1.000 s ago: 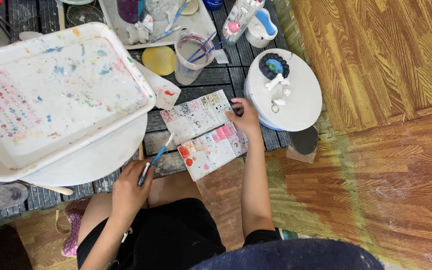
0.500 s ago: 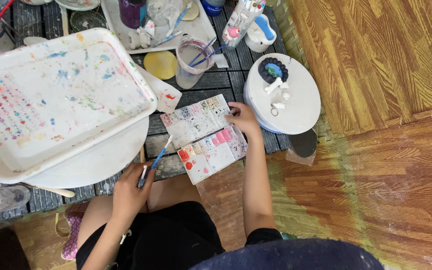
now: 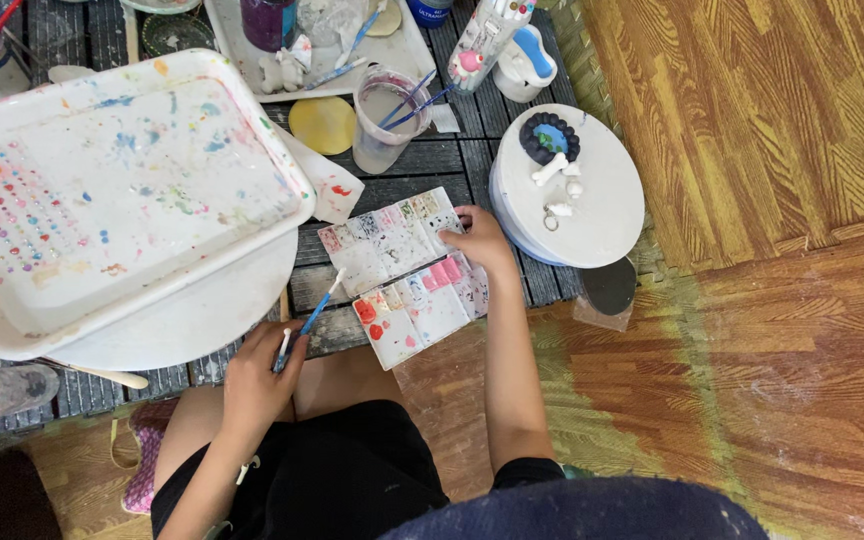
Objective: The person paints a small pink figurine with a brush, then applies glitter to a clear plastic sheet using a spray bottle. They handle a cotton swab and a small white figurine, and later mix a gray paste in a container.
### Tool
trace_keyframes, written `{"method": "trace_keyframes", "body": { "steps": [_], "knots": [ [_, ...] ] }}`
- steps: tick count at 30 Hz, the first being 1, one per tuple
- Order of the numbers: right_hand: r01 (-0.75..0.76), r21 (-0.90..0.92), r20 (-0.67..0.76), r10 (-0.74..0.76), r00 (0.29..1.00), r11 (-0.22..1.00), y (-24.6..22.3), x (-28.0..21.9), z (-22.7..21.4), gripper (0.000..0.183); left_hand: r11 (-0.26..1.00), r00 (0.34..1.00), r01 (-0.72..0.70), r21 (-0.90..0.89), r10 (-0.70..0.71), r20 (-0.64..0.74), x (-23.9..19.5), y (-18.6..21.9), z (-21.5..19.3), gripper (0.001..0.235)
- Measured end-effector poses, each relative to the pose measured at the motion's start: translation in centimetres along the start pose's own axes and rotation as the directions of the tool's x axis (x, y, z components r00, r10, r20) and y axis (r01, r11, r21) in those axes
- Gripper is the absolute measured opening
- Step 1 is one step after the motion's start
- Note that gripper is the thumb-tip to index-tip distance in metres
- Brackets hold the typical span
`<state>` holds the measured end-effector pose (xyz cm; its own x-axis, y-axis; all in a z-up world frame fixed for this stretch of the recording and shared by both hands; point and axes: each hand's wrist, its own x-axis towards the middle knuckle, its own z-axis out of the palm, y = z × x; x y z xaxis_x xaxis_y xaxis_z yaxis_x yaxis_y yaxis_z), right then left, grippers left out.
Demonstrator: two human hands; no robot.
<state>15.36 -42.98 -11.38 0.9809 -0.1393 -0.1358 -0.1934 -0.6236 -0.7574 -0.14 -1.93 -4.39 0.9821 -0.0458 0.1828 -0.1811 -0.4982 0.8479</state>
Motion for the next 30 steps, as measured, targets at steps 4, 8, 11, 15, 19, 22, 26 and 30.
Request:
{"method": "trace_keyframes", "body": {
  "steps": [4,8,11,15,19,22,26,30],
  "knots": [
    [0.005,0.082,0.025,-0.007,1.000,0.997,0.1,-0.1,-0.2,0.060,1.000,1.000,-0.017,-0.022,0.017,-0.016,0.0,0.1,0.0,0.019],
    [0.009,0.110,0.009,-0.010,1.000,0.994,0.5,-0.4,-0.1,0.058,0.999,0.999,-0.027,-0.029,0.027,-0.019,0.0,0.0,0.0,0.019],
    [-0.020,0.122,-0.016,0.022,1.000,0.992,1.3,-0.1,0.0,0.054,0.999,1.000,-0.016,-0.048,0.015,-0.006,-0.1,-0.1,0.0,0.018],
    [-0.047,0.195,-0.016,0.051,0.999,0.980,2.9,0.8,-0.1,0.042,0.998,0.999,-0.047,-0.039,0.046,-0.015,-0.1,-0.3,-0.2,0.019],
    [-0.080,0.274,0.035,0.073,0.997,0.958,4.1,1.3,-0.5,0.040,0.997,0.999,-0.037,-0.067,0.037,-0.009,0.0,-0.5,-0.3,0.018],
    [-0.044,0.400,0.050,0.027,0.998,0.915,3.8,0.2,-1.5,0.041,0.994,0.999,-0.042,-0.104,0.040,-0.020,0.0,-0.3,-0.5,0.020],
    [0.074,0.502,0.004,-0.088,0.996,0.862,2.6,-2.7,-3.0,0.039,0.987,0.999,0.035,-0.156,-0.033,0.012,0.1,-0.5,-0.7,0.022],
    [0.198,0.509,-0.126,-0.155,0.980,0.838,1.4,-5.2,-3.0,0.039,0.987,0.998,-0.050,-0.153,0.045,-0.037,0.2,-0.6,-0.8,0.021]
  ]
}}
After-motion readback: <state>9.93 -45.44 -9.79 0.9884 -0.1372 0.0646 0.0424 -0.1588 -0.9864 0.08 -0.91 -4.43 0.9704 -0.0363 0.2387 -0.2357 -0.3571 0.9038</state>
